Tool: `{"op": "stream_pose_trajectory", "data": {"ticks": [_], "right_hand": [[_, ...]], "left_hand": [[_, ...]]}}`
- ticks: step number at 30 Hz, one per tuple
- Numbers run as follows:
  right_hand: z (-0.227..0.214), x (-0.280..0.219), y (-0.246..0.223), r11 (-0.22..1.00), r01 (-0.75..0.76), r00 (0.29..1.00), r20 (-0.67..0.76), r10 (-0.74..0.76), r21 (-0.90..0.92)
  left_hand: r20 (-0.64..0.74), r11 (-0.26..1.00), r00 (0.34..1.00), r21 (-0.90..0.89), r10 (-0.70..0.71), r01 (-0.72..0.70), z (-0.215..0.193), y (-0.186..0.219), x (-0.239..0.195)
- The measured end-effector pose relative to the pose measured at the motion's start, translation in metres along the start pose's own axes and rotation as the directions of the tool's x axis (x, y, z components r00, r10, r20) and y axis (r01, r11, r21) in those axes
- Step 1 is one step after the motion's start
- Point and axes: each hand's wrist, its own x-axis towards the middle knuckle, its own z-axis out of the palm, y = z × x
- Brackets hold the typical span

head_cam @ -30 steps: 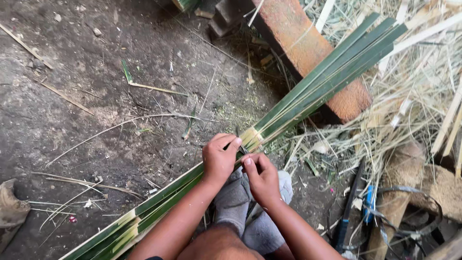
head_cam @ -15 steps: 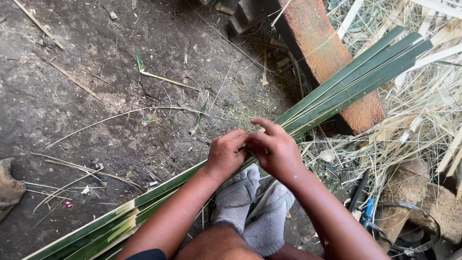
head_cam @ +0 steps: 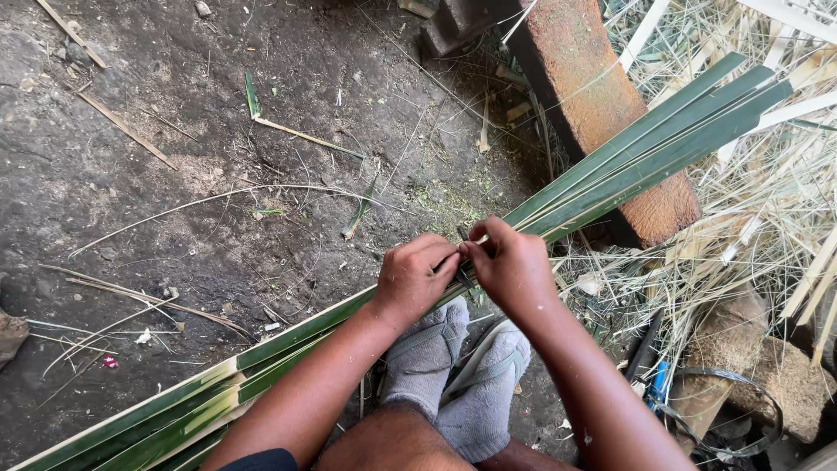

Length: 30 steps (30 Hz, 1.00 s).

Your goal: The person sits on the ground and bundles long green bamboo strips together using a metal wire. They wrap the wire around the bundle, twist it to tighten, and trim the excess wire with a knife.

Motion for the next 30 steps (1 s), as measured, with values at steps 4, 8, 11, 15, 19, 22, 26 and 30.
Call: {"op": "stream_pose_trajectory", "data": {"ticks": [4, 8, 11, 15, 19, 22, 26, 30], "right_hand": [[0.009, -0.015, -0.002, 0.979, 0.175, 0.978, -0.095, -0.184, -0.103], [0.012, -0.016, 0.012, 0.953, 0.194, 0.98, 0.09, -0.178, -0.233], [0.011, -0.006, 0.023, 0.97, 0.18, 0.981, 0.102, -0.165, -0.162], [0.024, -0.007, 0.037, 0.563, -0.594, 0.794, 0.534, 0.291, 0.575], [0.046, -0.024, 0.044, -0.136, -0.6, 0.729, 0.608, 0.313, 0.789], [0.054, -0.033, 0.042, -0.169, -0.527, 0.755, 0.55, 0.358, 0.833], [0.056, -0.039, 0.036, 0.069, -0.506, 0.803, 0.441, 0.4, 0.86], [0.056, -0.055, 0.036, 0.987, -0.092, 0.985, -0.135, 0.11, 0.135]], "left_hand": [[0.012, 1.0, 1.0, 0.02, 0.009, -0.009, -0.001, 0.001, 0.003], [0.072, 1.0, 0.997, 0.021, 0.012, -0.014, -0.006, 0.002, 0.006], [0.119, 1.0, 0.993, -0.005, -0.001, 0.002, -0.012, 0.002, 0.01], [0.199, 0.993, 0.977, -0.082, -0.071, 0.089, -0.018, -0.002, 0.013], [0.159, 0.969, 0.987, -0.238, -0.028, 0.066, -0.021, -0.002, 0.008], [0.141, 0.942, 0.989, -0.323, -0.042, 0.086, -0.016, 0.005, 0.003], [0.079, 0.929, 0.964, -0.258, -0.252, 0.265, 0.001, 0.002, 0.003], [-0.064, 0.941, 0.945, -0.136, -0.32, 0.309, 0.012, -0.02, 0.009]]}}
